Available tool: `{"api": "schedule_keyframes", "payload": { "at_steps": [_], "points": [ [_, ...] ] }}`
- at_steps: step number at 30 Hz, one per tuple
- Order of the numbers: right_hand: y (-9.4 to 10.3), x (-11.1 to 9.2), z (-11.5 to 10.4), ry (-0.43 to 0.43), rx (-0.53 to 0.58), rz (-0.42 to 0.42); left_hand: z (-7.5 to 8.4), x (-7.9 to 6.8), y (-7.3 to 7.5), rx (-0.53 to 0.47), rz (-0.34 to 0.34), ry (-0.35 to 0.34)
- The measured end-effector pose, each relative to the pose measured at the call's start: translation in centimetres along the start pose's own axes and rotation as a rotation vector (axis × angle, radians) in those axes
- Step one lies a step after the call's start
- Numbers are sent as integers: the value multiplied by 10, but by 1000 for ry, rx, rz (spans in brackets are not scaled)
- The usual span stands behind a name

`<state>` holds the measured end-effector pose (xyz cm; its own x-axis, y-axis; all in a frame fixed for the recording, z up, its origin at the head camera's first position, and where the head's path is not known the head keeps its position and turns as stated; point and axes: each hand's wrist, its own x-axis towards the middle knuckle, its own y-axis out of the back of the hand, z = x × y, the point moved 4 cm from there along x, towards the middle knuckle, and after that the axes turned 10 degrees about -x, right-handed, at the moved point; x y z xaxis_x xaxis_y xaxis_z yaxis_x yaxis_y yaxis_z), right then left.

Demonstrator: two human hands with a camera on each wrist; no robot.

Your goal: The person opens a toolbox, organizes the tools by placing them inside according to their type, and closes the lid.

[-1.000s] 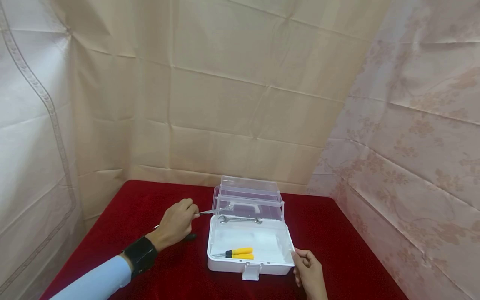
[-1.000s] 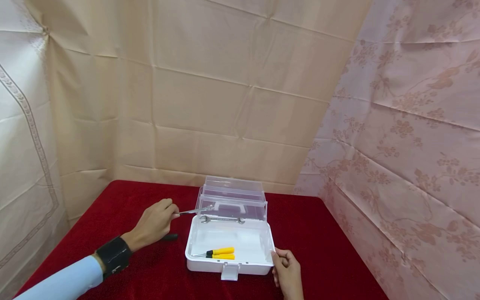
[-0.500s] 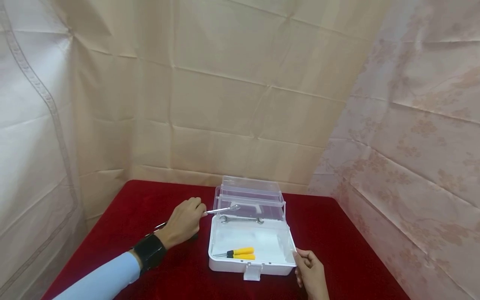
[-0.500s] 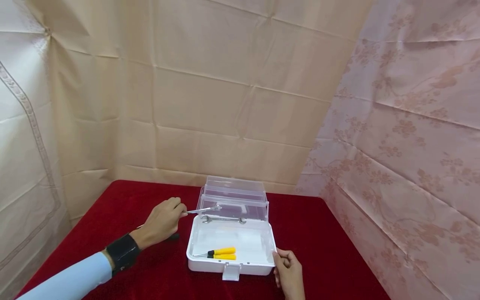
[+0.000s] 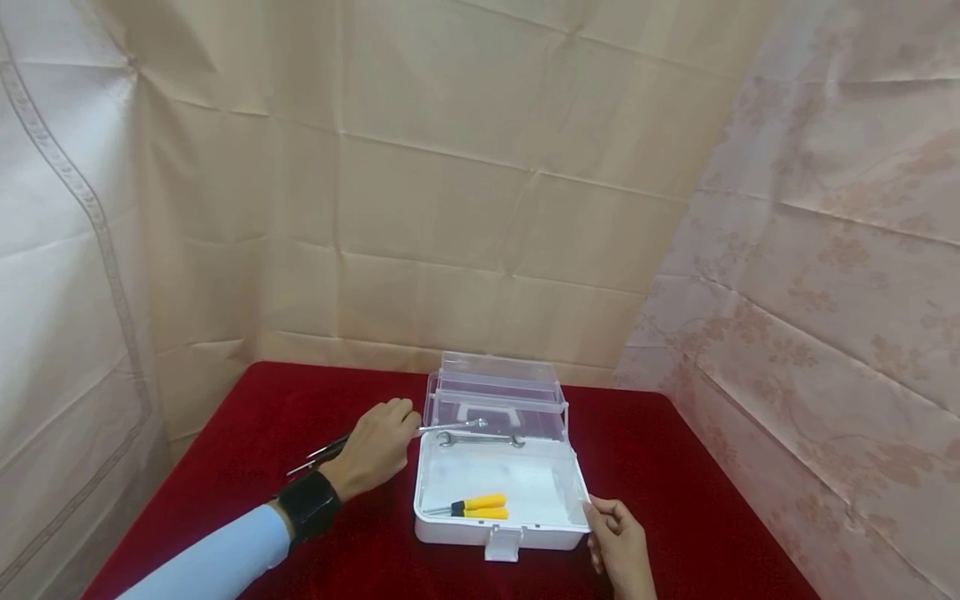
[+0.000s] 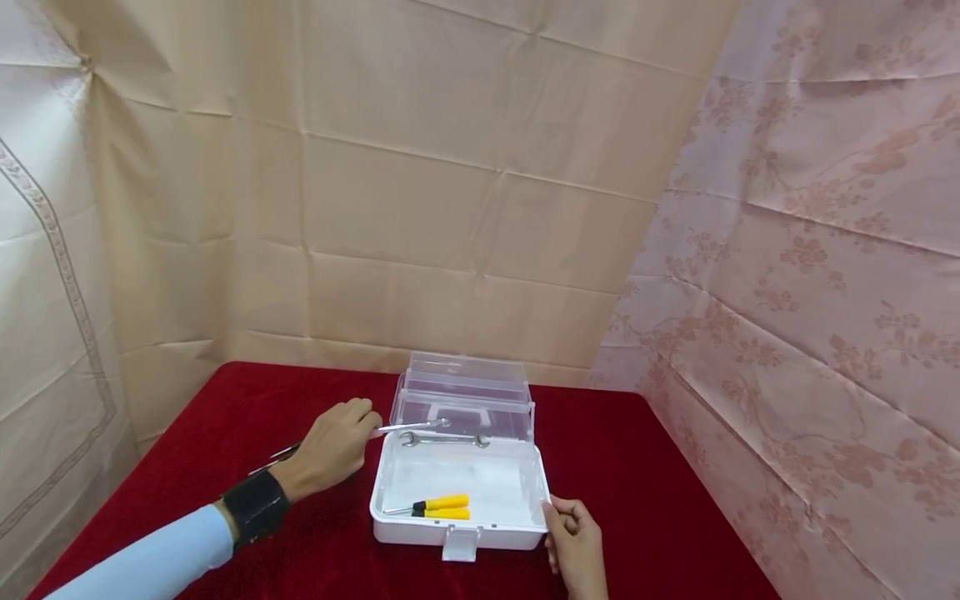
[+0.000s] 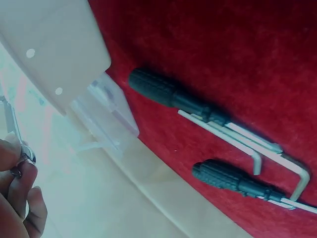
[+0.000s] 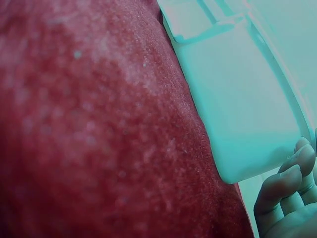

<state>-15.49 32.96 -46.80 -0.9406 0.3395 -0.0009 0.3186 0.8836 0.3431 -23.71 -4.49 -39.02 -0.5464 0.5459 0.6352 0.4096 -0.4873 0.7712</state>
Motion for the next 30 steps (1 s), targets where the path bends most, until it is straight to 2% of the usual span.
{"api": "schedule_keyframes", "payload": {
  "at_steps": [6, 14, 21, 25, 30],
  "points": [
    [1, 1, 0, -1, -1, 2, 7, 10, 0, 2, -21, -13],
    [0, 0, 1, -12, -22, -7, 17, 19, -4, -7, -11, -64],
    [1, -1, 0, -4, -27, -6, 26, 26, -11, 55, -8, -108],
    [1, -1, 0, -9, -22, -4, 28, 29, -15, 86, -43, -110],
    [-1, 0, 0, -16, -20, -11, 27, 31, -20, 68, -83, -84]
  ]
}}
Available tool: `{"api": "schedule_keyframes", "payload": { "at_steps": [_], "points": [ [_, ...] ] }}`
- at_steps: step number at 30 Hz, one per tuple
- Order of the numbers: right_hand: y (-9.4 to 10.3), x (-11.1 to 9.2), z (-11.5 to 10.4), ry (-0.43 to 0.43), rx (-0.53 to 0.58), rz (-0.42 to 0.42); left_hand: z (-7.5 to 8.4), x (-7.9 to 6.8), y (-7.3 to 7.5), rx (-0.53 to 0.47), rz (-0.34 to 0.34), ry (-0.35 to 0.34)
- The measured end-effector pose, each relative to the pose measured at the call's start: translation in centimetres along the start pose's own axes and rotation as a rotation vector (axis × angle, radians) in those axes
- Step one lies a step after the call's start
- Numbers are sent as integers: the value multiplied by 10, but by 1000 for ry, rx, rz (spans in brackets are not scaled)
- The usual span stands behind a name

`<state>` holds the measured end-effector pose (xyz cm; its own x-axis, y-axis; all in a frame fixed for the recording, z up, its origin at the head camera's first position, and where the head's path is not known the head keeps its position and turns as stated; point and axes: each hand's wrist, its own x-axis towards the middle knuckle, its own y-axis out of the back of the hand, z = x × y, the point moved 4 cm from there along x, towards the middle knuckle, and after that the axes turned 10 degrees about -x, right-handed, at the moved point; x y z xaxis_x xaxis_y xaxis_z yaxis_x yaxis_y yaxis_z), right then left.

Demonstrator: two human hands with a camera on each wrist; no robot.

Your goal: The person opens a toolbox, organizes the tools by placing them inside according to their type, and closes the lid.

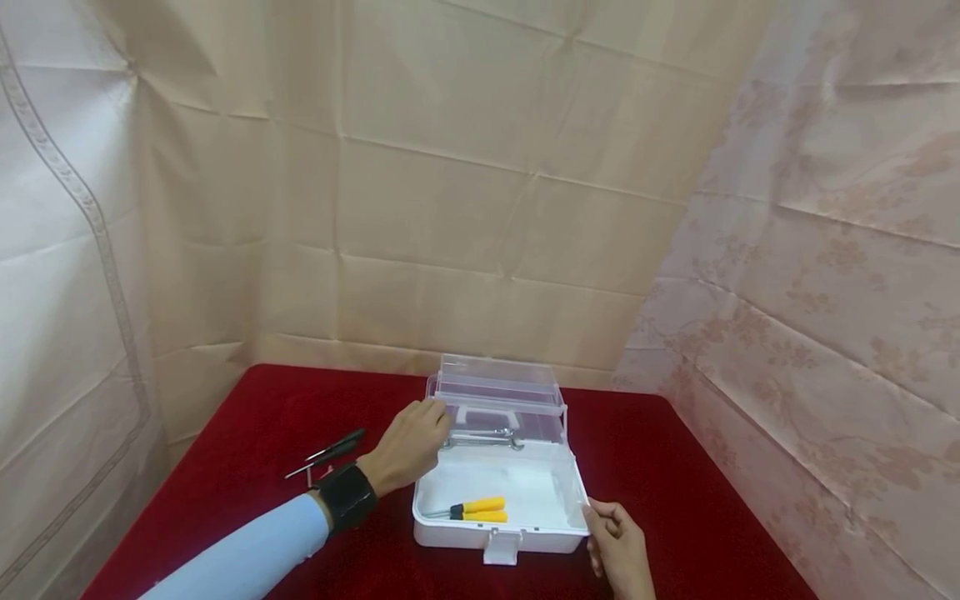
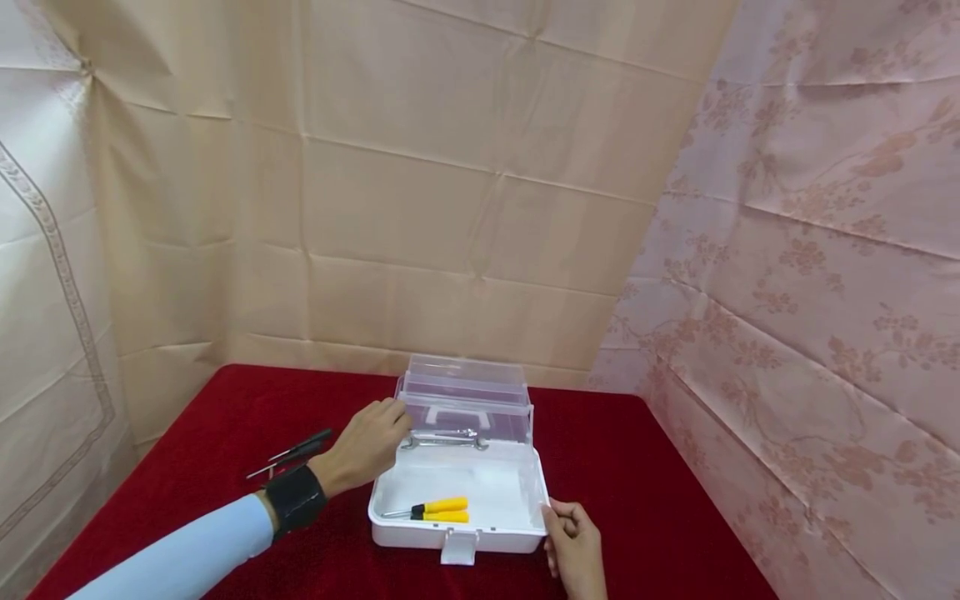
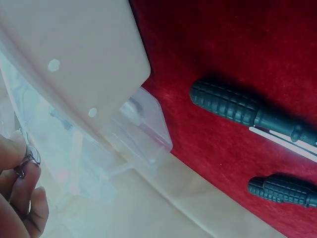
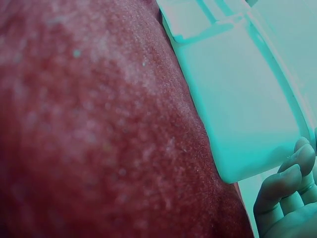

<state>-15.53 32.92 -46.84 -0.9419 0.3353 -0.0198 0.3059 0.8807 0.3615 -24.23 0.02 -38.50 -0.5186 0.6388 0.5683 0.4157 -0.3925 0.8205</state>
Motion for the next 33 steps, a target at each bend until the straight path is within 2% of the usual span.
{"api": "schedule_keyframes", "payload": {
  "at_steps": [8, 12, 16, 22, 33],
  "points": [
    [0, -1, 1, 14, 14, 1, 2, 2, -6, 14, -17, -9],
    [0, -2, 1, 24, 11, 0, 1, 4, -8, 14, -29, 8],
    [0, -1, 1, 23, 16, 4, -1, 5, -10, -51, -23, 36],
    [0, -1, 1, 22, 22, 6, -4, 8, -11, -204, 7, 119],
    [1, -2, 0, 25, 39, 10, -5, 14, -13, -225, -7, 160]
  ]
}}
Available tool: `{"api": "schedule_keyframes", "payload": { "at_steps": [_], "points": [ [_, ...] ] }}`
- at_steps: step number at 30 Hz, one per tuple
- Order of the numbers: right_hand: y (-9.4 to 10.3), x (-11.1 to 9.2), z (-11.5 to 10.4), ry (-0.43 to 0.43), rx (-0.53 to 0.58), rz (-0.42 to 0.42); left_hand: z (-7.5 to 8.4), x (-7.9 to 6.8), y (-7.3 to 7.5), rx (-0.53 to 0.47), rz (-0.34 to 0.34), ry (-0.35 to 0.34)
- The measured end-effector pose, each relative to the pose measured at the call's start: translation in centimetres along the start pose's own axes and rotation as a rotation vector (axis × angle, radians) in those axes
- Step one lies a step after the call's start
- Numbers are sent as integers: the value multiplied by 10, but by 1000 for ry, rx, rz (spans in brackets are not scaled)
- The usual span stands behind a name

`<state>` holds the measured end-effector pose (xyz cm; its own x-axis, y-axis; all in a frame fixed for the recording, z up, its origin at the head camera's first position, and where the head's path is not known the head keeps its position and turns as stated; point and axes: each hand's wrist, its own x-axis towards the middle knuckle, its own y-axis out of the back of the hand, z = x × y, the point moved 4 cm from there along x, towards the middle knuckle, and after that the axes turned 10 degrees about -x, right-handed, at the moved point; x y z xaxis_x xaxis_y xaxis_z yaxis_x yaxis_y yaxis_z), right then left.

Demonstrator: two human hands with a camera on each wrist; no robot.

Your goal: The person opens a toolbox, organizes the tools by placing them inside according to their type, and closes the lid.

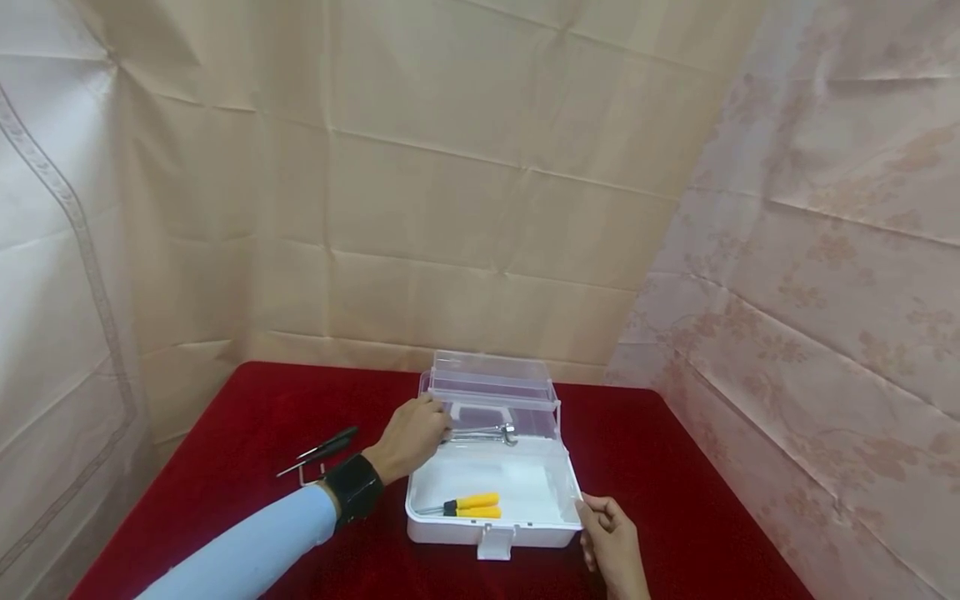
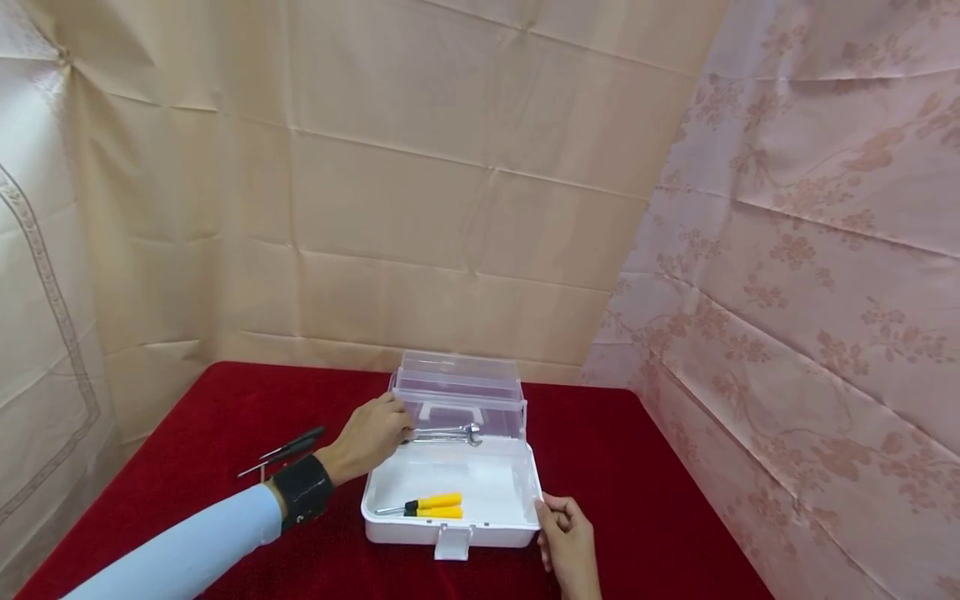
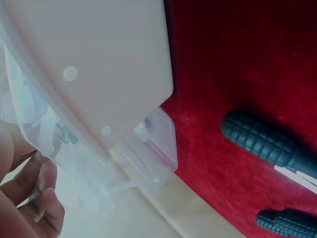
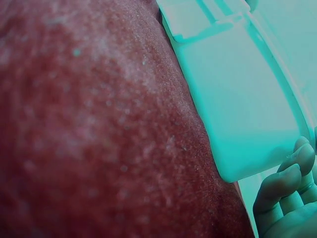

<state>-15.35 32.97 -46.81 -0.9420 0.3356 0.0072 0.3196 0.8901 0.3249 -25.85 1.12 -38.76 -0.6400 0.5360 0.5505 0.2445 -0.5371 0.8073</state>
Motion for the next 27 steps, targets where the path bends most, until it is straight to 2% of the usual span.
{"api": "schedule_keyframes", "payload": {
  "at_steps": [8, 12, 15, 17, 21, 27],
  "points": [
    [-4, -1, 0, -11, -21, -14, -6, -3, 2, 14, 32, 53],
    [-4, -2, 0, -11, -14, -10, -11, -6, 5, -52, 60, 78],
    [-3, -2, 0, -17, -14, -5, -18, -11, 10, -82, 88, 116],
    [-3, -2, 0, -21, -18, -4, -28, -17, 16, -74, 94, 166],
    [-1, 0, -1, -30, -24, -4, -61, -41, 29, -28, 61, 244],
    [-2, 0, -1, -24, -26, 4, -111, -104, 52, -33, -139, 358]
  ]
}}
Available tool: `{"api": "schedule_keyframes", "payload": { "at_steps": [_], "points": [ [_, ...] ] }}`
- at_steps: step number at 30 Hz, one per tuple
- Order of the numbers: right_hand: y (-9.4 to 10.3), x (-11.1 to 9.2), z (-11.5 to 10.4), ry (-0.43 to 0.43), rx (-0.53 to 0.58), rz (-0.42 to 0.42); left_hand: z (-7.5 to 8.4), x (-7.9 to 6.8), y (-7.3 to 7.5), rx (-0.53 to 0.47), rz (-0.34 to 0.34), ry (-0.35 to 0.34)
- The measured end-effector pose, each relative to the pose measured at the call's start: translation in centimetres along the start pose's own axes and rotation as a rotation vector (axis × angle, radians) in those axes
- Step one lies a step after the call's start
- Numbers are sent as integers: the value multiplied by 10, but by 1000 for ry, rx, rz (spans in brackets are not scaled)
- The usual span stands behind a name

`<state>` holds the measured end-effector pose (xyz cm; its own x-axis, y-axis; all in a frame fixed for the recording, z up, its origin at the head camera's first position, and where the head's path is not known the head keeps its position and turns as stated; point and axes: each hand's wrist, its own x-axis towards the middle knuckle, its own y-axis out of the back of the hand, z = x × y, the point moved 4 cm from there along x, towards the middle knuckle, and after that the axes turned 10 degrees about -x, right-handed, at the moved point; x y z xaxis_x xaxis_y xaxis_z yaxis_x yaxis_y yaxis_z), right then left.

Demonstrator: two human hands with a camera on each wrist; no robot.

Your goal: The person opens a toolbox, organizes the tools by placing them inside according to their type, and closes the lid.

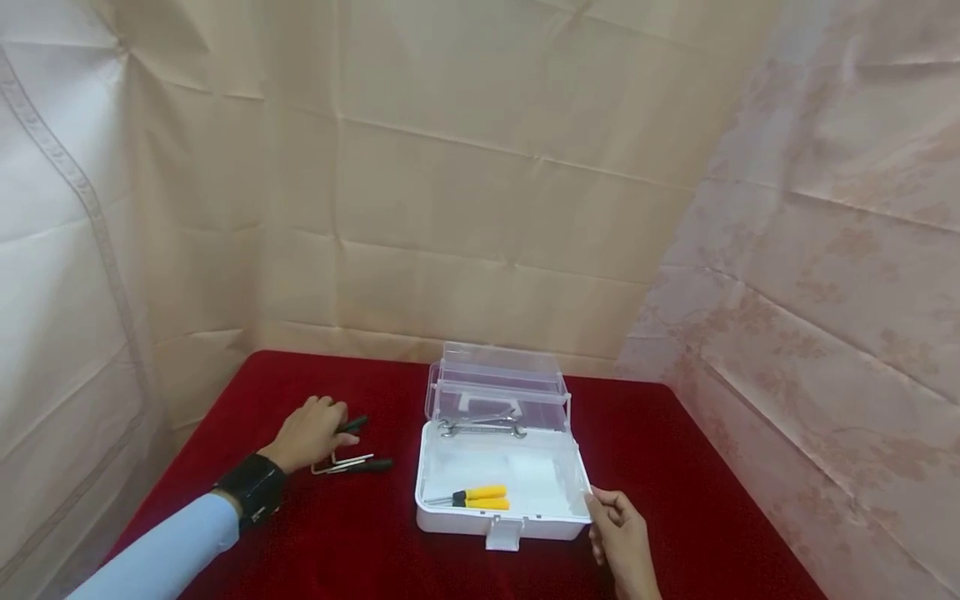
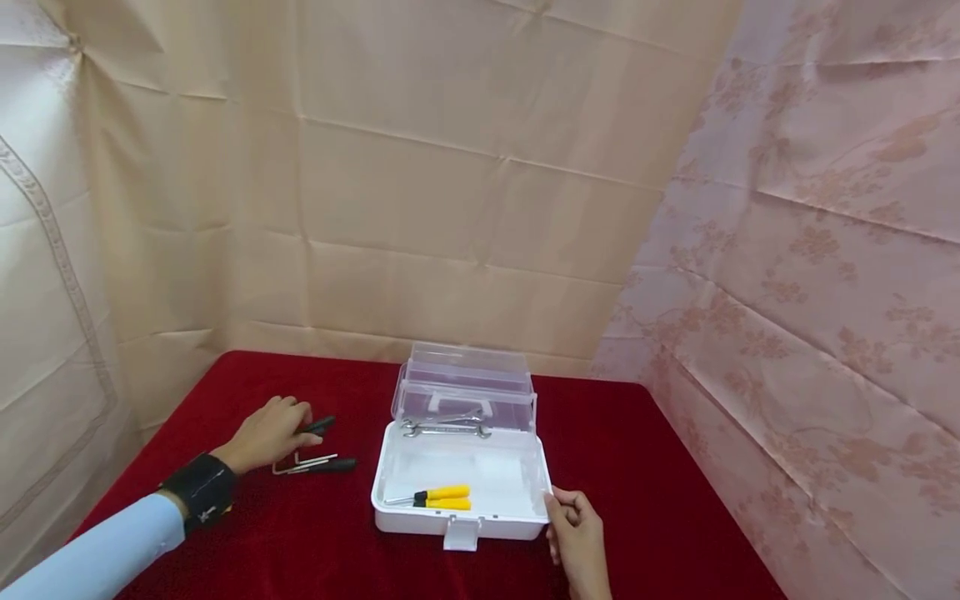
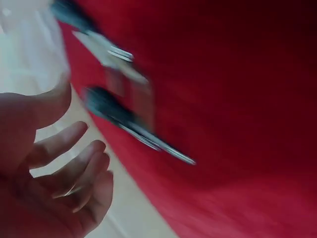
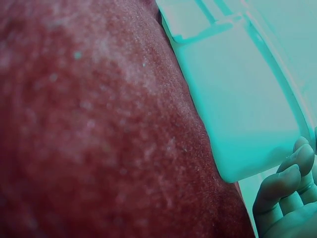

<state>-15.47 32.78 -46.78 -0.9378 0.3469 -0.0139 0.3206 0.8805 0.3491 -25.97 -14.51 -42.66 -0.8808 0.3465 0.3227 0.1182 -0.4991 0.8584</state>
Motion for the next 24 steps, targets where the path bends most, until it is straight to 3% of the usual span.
{"api": "schedule_keyframes", "payload": {
  "at_steps": [4, 9, 14, 17, 21, 24],
  "points": [
    [1, 0, -2, 3, -10, 3, -28, -25, 4, -30, -82, 68],
    [1, 0, -2, -14, -24, 1, -40, -40, 6, -36, -77, 88],
    [2, 0, -2, -15, -16, -6, -34, -43, 5, -34, -34, 72],
    [2, 0, -1, -12, -9, -7, -23, -42, 3, -88, -21, 16],
    [2, 0, -1, -6, -1, -9, -8, -43, -5, -161, -92, -88],
    [2, 0, -2, 1, 3, -16, -3, -42, -11, -159, -129, -103]
  ]
}}
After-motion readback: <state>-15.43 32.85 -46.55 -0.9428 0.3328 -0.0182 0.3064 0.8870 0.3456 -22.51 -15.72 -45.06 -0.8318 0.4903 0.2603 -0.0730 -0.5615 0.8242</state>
